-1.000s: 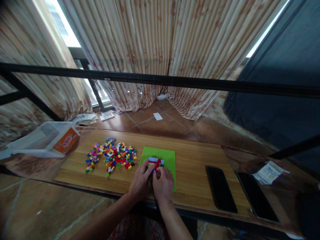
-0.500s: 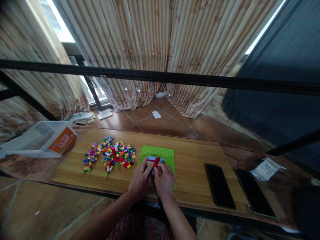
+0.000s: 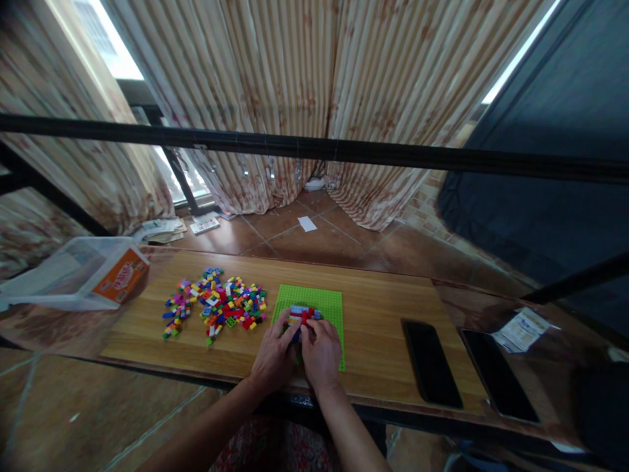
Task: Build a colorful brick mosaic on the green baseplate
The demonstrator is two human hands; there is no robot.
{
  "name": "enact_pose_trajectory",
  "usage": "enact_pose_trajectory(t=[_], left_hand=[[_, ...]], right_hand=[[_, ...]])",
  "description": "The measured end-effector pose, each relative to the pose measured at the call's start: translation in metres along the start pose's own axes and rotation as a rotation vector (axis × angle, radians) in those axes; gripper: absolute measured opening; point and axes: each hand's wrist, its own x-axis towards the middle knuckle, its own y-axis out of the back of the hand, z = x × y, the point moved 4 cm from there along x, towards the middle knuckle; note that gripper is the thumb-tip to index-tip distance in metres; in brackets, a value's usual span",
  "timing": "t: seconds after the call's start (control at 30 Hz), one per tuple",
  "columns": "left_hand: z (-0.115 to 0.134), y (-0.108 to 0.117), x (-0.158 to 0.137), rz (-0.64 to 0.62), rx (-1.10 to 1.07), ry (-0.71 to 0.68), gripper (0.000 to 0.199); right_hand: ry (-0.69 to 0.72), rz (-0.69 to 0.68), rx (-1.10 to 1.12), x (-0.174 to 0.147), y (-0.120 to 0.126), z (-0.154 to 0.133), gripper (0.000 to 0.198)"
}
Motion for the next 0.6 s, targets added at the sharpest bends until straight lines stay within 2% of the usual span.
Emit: enact_pose_trajectory(t=[0.6], left_hand=[[0.0008,0.0023,-0.0006,0.014,-0.007,-0.018,0.068]], right_hand=[[-0.151,0.042,0.028,-0.0006,0.0020,-0.0018,0.029]])
